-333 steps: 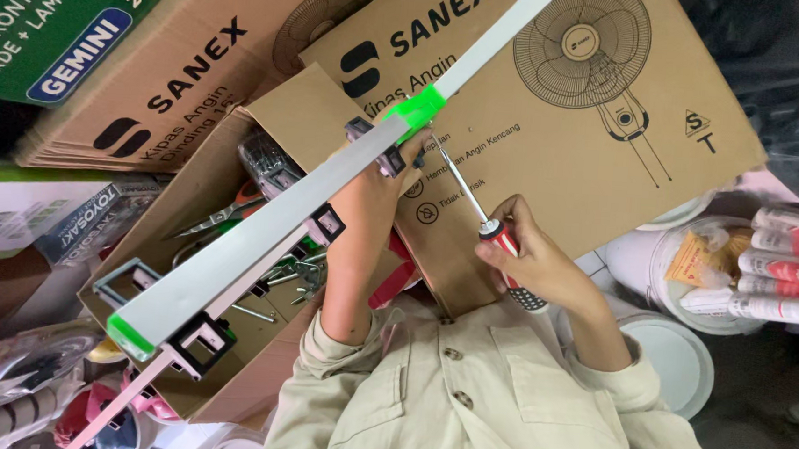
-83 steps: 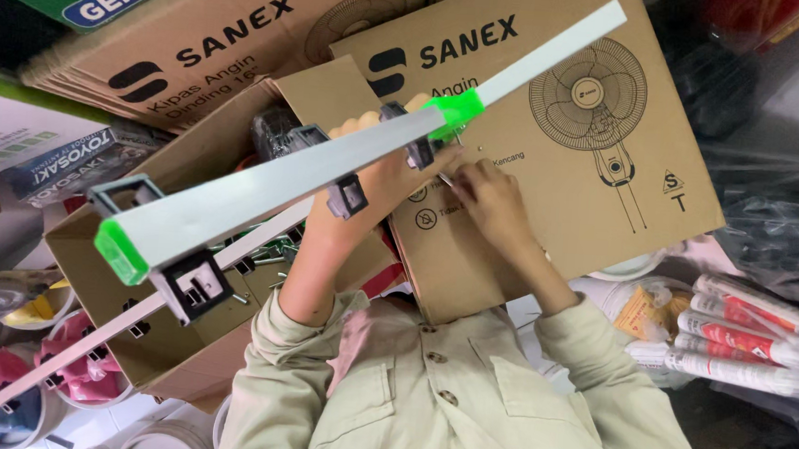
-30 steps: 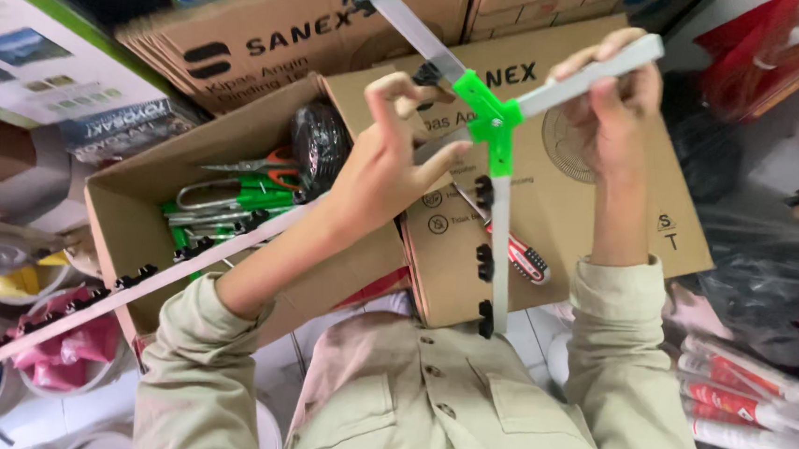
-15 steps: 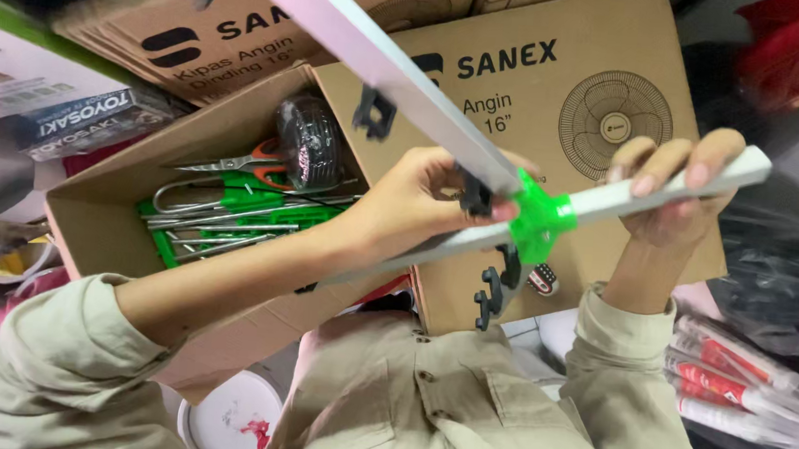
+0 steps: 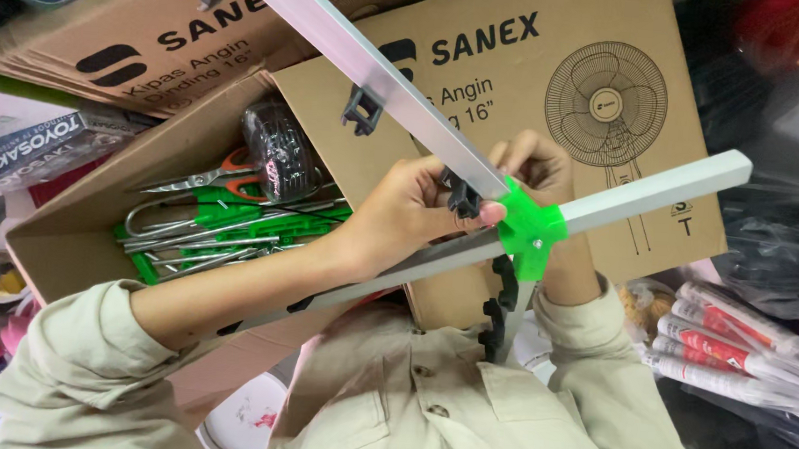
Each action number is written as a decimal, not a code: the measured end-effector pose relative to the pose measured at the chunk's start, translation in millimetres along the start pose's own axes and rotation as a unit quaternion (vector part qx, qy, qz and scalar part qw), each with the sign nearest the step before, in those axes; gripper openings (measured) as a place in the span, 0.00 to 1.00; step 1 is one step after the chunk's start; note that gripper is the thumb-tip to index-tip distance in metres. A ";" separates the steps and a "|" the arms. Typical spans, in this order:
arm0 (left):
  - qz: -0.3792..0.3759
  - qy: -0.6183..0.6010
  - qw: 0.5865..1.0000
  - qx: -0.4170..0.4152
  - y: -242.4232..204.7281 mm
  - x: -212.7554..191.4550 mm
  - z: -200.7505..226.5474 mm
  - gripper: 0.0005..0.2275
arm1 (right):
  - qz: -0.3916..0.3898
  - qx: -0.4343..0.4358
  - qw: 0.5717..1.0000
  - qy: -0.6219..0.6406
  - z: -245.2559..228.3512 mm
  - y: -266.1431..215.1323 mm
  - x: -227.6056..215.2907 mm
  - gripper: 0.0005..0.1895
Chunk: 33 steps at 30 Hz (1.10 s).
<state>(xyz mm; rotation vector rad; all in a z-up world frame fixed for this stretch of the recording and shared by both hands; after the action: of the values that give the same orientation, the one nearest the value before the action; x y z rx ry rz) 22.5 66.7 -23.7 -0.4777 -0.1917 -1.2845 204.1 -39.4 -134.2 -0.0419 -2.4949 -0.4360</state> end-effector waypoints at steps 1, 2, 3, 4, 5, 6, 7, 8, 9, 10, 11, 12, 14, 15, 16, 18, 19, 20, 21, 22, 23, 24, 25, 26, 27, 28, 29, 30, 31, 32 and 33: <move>-0.003 -0.008 1.000 0.014 0.4 0.1 -0.4 0.12 | -0.008 0.002 1.000 0.012 3.4 2.0 -4.4 0.12; -0.005 -0.016 0.999 0.027 -0.2 0.5 -1.0 0.13 | -0.015 0.004 1.000 0.026 7.3 2.5 -7.5 0.12; -0.007 -0.025 0.999 0.040 -0.6 0.9 -1.8 0.13 | -0.018 0.014 0.998 0.056 11.5 1.9 -9.7 0.12; -0.008 -0.033 0.999 0.041 -0.6 2.0 -3.1 0.14 | -0.021 0.025 0.996 0.086 15.4 0.9 -11.6 0.13; -0.009 -0.042 0.998 0.042 -0.3 3.2 -4.4 0.15 | -0.024 0.036 0.992 0.116 19.5 0.5 -13.1 0.13; -0.010 -0.051 0.998 0.043 0.2 3.7 -4.9 0.16 | -0.033 0.021 0.990 0.136 23.7 1.4 -14.2 0.13; 0.002 -0.036 0.999 0.034 0.3 3.0 -4.7 0.16 | -0.041 0.006 0.987 0.156 28.0 3.2 -14.5 0.13; 0.012 -0.020 0.999 0.026 0.5 1.7 -3.9 0.16 | -0.050 -0.011 0.983 0.175 31.0 4.9 -14.0 0.13; 0.023 -0.003 1.000 0.017 0.7 0.6 -2.9 0.17 | -0.036 -0.020 0.978 0.204 34.8 4.9 -10.6 0.14; 0.021 -0.011 0.999 0.031 0.7 0.0 -1.4 0.16 | -0.022 -0.029 0.972 0.233 39.5 4.4 -4.5 0.15; 0.020 -0.018 0.999 0.045 0.3 -0.6 0.6 0.16 | -0.008 -0.037 0.964 0.261 41.1 4.6 -0.1 0.16; 0.018 -0.025 0.998 0.059 0.4 -1.7 3.3 0.16 | 0.009 -0.028 0.961 0.276 40.2 7.0 1.8 0.16; 0.026 0.003 0.999 0.045 -0.5 -4.3 8.0 0.16 | 0.047 -0.010 0.951 0.305 38.2 11.3 7.1 0.16; 0.030 0.016 0.999 0.037 -0.7 -4.7 9.7 0.16 | 0.040 -0.023 0.967 0.251 32.7 9.4 11.3 0.19; 0.028 0.008 0.999 0.036 -0.4 -3.7 11.1 0.16 | 0.034 -0.036 0.980 0.195 24.4 4.6 16.4 0.22; 0.025 -0.008 0.999 0.034 -1.5 -1.1 13.4 0.16 | 0.023 -0.067 0.985 0.159 18.2 6.8 23.7 0.26; 0.028 -0.005 0.999 0.027 -2.6 -0.4 14.5 0.16 | 0.017 -0.086 0.980 0.180 20.6 12.0 26.0 0.26; 0.032 -0.003 0.999 0.020 -3.4 0.1 15.9 0.16 | 0.011 -0.104 0.974 0.201 21.5 15.2 27.3 0.27; 0.036 0.000 0.999 0.014 -4.1 0.7 17.2 0.15 | 0.030 -0.093 0.977 0.188 20.1 15.2 27.4 0.25; 0.035 0.002 0.999 0.016 -5.4 1.6 18.0 0.15 | 0.051 -0.081 0.980 0.176 18.3 14.1 27.5 0.23; 0.035 0.005 0.999 0.018 -6.7 2.6 18.5 0.15 | 0.071 -0.069 0.982 0.163 17.2 13.8 28.2 0.21; 0.034 0.007 0.999 0.019 -7.9 3.5 18.4 0.15 | 0.041 -0.067 0.977 0.199 18.4 16.4 30.7 0.22; 0.029 0.012 0.999 0.028 -9.4 3.2 19.2 0.14 | 0.011 -0.065 0.970 0.235 20.2 21.7 33.6 0.22; 0.023 0.019 0.999 0.039 -10.5 1.4 21.3 0.14 | -0.022 -0.066 0.961 0.269 19.1 27.3 36.7 0.23; 0.017 0.025 0.998 0.050 -11.3 0.4 23.4 0.14 | -0.015 -0.054 0.961 0.272 15.2 27.7 42.0 0.23; 0.020 0.033 0.998 0.050 -12.7 0.5 25.1 0.14 | -0.009 -0.043 0.961 0.275 10.9 26.3 48.8 0.22; 0.022 0.042 0.998 0.049 -15.1 1.5 26.6 0.14 | -0.003 -0.032 0.960 0.277 6.9 26.3 53.5 0.22; 0.026 0.048 0.997 0.048 -17.4 2.9 27.3 0.14 | 0.000 -0.021 0.961 0.275 3.2 27.2 55.0 0.22; 0.021 0.036 0.998 0.044 -18.1 3.7 27.8 0.14 | 0.003 -0.011 0.962 0.273 -0.3 27.8 54.4 0.21; 0.015 0.024 0.999 0.042 -18.3 4.5 28.4 0.14 | 0.006 -0.001 0.963 0.270 -2.7 28.4 52.8 0.21; 0.010 0.012 0.999 0.039 -18.4 5.5 28.9 0.14 | 0.006 0.000 0.965 0.262 -3.9 29.0 50.5 0.21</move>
<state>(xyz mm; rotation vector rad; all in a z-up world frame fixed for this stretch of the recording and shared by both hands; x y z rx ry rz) 10.1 71.0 8.4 -0.3955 -0.2150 -1.2575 168.6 -16.7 -93.8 0.0529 -1.9717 -0.3837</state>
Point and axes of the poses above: each hand's wrist, its own y-axis towards the middle knuckle, its own x-axis out of the palm, z = x × y, the point moved 1 cm from there along y, towards the middle knuckle, and after that the axes turned 8 degrees about -z, right-handed, at the moved point
